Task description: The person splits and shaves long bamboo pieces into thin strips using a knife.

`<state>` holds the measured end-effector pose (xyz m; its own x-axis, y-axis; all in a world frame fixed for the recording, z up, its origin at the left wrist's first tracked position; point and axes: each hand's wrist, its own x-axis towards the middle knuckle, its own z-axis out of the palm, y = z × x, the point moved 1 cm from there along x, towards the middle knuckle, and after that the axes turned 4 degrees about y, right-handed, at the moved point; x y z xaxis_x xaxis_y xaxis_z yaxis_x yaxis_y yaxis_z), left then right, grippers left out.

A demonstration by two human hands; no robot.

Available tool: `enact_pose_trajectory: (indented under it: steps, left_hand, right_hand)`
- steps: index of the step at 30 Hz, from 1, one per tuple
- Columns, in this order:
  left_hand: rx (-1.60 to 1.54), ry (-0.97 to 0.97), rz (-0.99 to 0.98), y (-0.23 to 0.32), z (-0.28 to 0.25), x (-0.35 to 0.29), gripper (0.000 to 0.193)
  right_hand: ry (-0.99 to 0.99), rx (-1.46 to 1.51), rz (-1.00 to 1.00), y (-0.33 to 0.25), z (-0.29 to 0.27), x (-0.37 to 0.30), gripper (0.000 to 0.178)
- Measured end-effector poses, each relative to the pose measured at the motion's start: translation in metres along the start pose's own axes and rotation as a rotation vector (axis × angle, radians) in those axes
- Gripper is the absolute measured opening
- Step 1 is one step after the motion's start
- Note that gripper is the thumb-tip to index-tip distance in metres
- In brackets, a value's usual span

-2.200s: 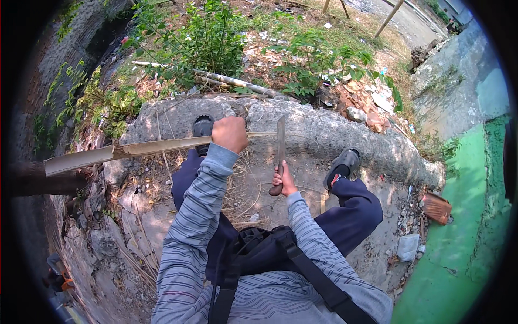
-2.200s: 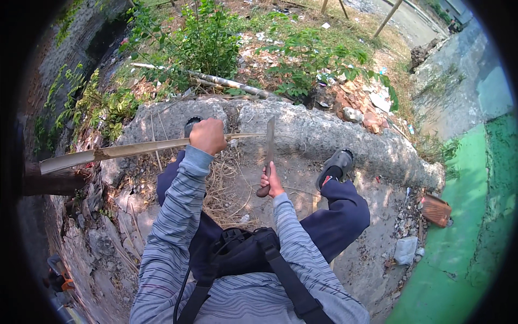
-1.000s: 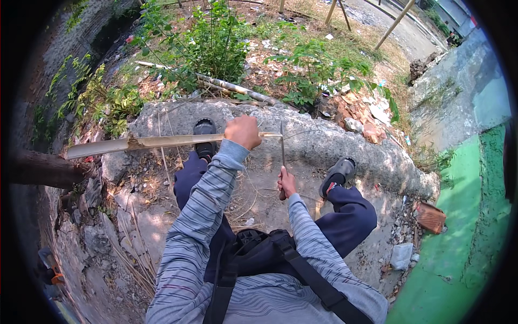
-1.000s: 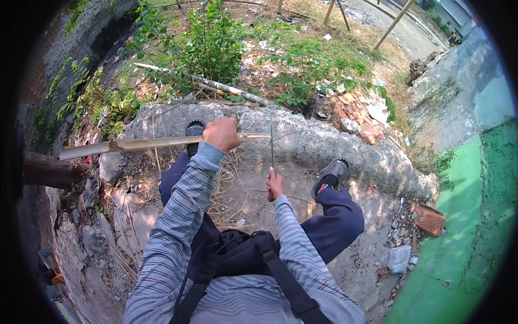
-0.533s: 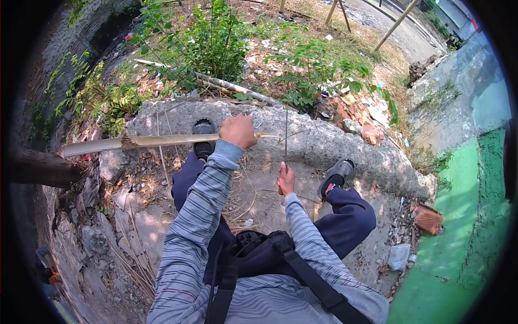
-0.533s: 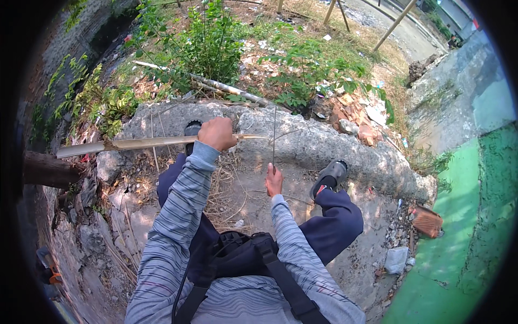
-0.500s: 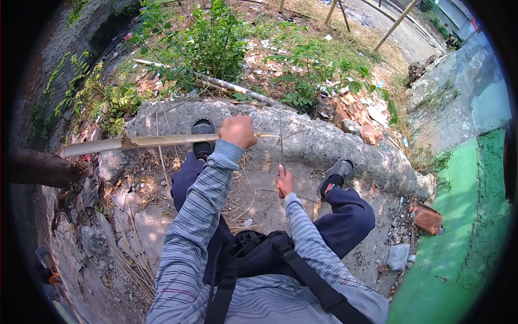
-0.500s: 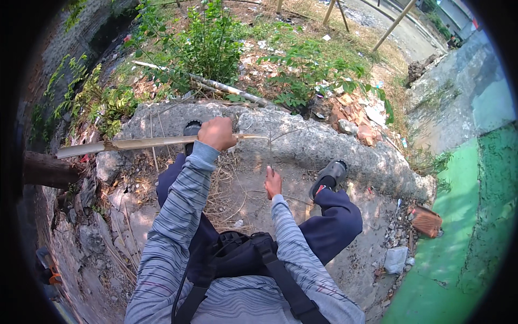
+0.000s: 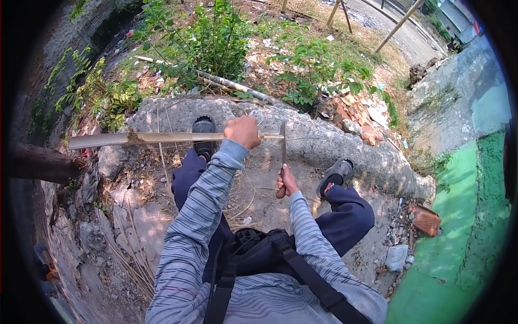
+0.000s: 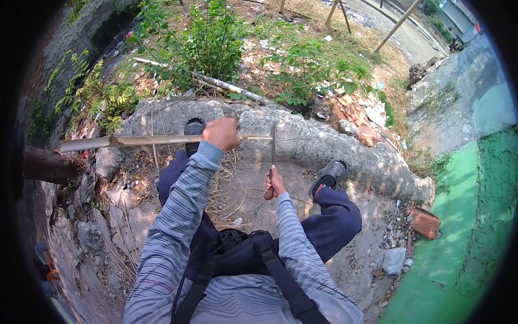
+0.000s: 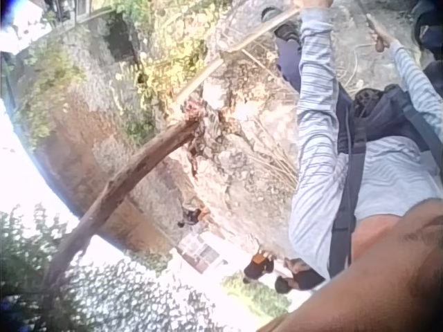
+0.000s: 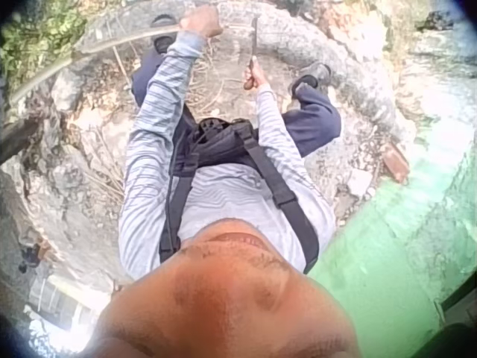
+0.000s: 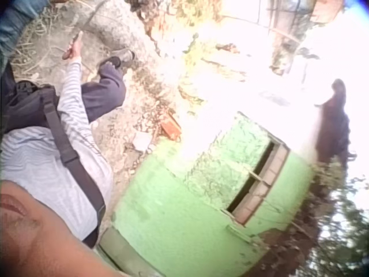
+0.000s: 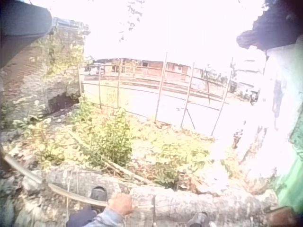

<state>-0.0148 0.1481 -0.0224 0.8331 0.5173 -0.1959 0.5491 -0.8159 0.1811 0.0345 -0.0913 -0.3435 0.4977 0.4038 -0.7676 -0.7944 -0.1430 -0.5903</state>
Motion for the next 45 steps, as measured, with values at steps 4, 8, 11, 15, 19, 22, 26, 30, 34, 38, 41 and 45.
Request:
enact_pose_trajectory:
  steps: [4, 8, 11, 15, 19, 22, 26, 30, 34, 38, 41, 45]
  left_hand:
    - [0.030, -0.001, -0.058, -0.014, -0.009, -0.001, 0.028]
    - [0.136, 0.009, -0.065, -0.029, -0.007, 0.003, 0.026]
    - [0.137, -0.037, -0.080, -0.033, -0.008, 0.003, 0.027]
    - [0.110, 0.017, -0.061, -0.030, -0.008, 0.001, 0.025]
    - [0.133, 0.000, -0.040, -0.020, -0.011, 0.001, 0.023]
    - [0.077, -0.020, -0.005, -0.015, -0.014, 0.002, 0.026]
    - [0.056, -0.031, -0.022, -0.025, -0.014, -0.002, 0.027]
    - [0.055, -0.033, -0.021, -0.013, -0.020, 0.002, 0.024]
    - [0.028, -0.034, 0.000, -0.012, -0.017, 0.009, 0.026]
    - [-0.030, -0.076, -0.023, -0.007, -0.017, 0.011, 0.032]
    - [-0.057, -0.072, -0.038, -0.012, -0.005, 0.013, 0.031]
    - [-0.035, -0.006, -0.001, 0.003, 0.000, 0.009, 0.028]
  right_hand:
    - [0.269, -0.427, -0.334, 0.014, 0.010, -0.010, 0.052]
    - [0.288, -0.317, -0.438, 0.028, 0.022, -0.016, 0.049]
    - [0.236, -0.223, -0.503, 0.015, 0.047, -0.020, 0.047]
    - [0.307, -0.460, -0.605, 0.005, 0.038, -0.009, 0.052]
    - [0.383, -0.615, -0.658, 0.011, 0.018, 0.000, 0.055]
    - [0.420, -0.621, -0.603, 0.018, 0.011, 0.000, 0.057]
    - [0.401, -0.632, -0.619, 0.015, 0.032, -0.017, 0.057]
    - [0.376, -0.542, -0.678, 0.010, 0.023, -0.007, 0.057]
    - [0.224, -0.461, -0.282, 0.024, -0.002, 0.008, 0.056]
    - [0.072, -0.154, -0.151, 0.025, -0.023, 0.016, 0.056]
    - [-0.148, 0.133, 0.075, 0.018, -0.017, 0.009, 0.059]
    - [-0.221, 0.225, 0.174, 0.003, -0.024, 0.003, 0.057]
